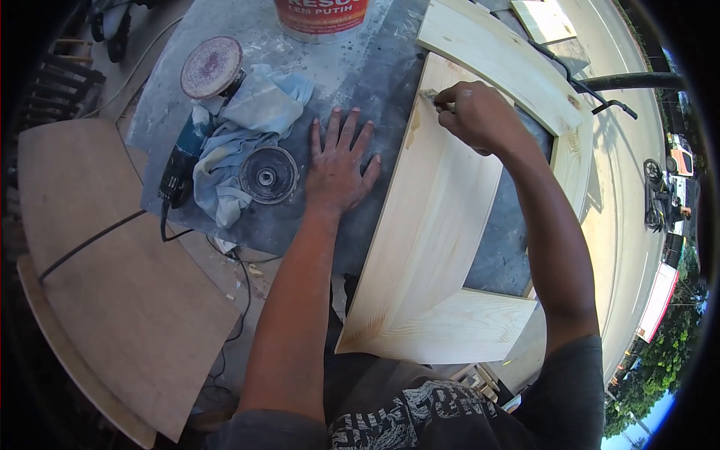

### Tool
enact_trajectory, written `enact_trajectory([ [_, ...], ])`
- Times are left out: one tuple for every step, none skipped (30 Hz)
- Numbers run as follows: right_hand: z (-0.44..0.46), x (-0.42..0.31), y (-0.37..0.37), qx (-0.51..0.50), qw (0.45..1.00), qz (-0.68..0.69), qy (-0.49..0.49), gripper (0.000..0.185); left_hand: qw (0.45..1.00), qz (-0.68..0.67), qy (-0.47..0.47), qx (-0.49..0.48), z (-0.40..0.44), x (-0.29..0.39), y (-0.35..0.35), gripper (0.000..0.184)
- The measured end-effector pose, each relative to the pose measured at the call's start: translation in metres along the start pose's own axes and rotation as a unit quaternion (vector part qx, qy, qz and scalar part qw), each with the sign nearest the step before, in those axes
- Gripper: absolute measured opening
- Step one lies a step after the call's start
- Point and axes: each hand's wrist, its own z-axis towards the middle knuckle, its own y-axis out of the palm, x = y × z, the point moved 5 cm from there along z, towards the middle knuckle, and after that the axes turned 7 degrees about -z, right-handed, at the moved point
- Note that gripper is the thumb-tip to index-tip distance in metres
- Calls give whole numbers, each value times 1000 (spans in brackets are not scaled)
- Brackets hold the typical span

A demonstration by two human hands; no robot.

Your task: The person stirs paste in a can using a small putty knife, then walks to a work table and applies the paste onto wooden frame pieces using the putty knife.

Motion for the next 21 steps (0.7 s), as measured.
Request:
enact_trajectory([
  [1, 1, 5, -1, 1000, -3, -1, 33, 1000, -3, -1, 0, 0, 0, 0, 56],
  [3, 2, 11, 37, 999, -3, -24, 29, 1000, -6, -4, 2, 0, 0, -1, 56],
  [3, -2, 11, 75, 996, -4, -48, 27, 1000, -7, -2, 4, 0, 0, -1, 56],
  [2, -3, 14, 74, 996, -8, -50, 27, 1000, -8, 0, 6, -1, 0, -1, 56],
  [-1, -4, 17, 64, 997, 13, -48, 27, 1000, -11, -3, 7, -1, -1, -1, 56],
  [-6, -7, 17, 54, 997, 34, -46, 28, 1000, -10, -4, 3, -1, -1, -2, 56],
  [-10, -12, 16, 53, 997, 30, -47, 28, 1000, -9, -4, 0, -1, 0, -3, 55],
  [-15, -16, 18, 13, 999, 40, -22, 31, 1000, -12, -6, 2, -1, 0, -2, 55],
  [-21, -19, 21, -26, 998, 50, 2, 35, 1000, -13, -2, 7, -2, 0, -2, 55],
  [-27, -22, 26, 11, 998, 57, -24, 32, 1000, -13, 2, 11, -2, -1, -3, 55],
  [-33, -25, 30, 11, 998, 55, -25, 32, 1000, -14, 0, 13, -2, -2, -3, 55],
  [-39, -29, 31, 12, 997, 67, -29, 32, 1000, -14, 0, 13, -2, -2, -2, 55],
  [-45, -32, 34, 14, 996, 79, -33, 32, 1000, -14, 1, 12, -2, -2, -2, 54],
  [-50, -34, 39, 13, 995, 89, -36, 32, 1000, -15, 1, 13, -3, -2, -2, 54],
  [-56, -37, 39, 14, 995, 87, -36, 32, 1000, -17, 4, 17, -3, -2, -2, 55],
  [-61, -41, 41, -6, 997, 73, -39, 32, 1000, -19, 7, 21, -3, -2, -2, 55],
  [-66, -43, 43, -26, 997, 59, -43, 32, 1000, -20, 7, 22, -3, -2, -2, 55],
  [-70, -44, 43, -38, 995, 70, -52, 32, 1000, -19, 5, 18, -3, -2, -2, 55],
  [-69, -41, 40, -36, 996, 70, -52, 32, 1000, -17, 3, 15, -3, -2, -3, 55],
  [-67, -38, 35, -16, 995, 75, -60, 32, 1000, -16, 4, 16, -3, -1, -3, 55],
  [-64, -35, 30, 4, 994, 81, -67, 33, 1000, -16, 5, 17, -3, -1, -2, 55],
])
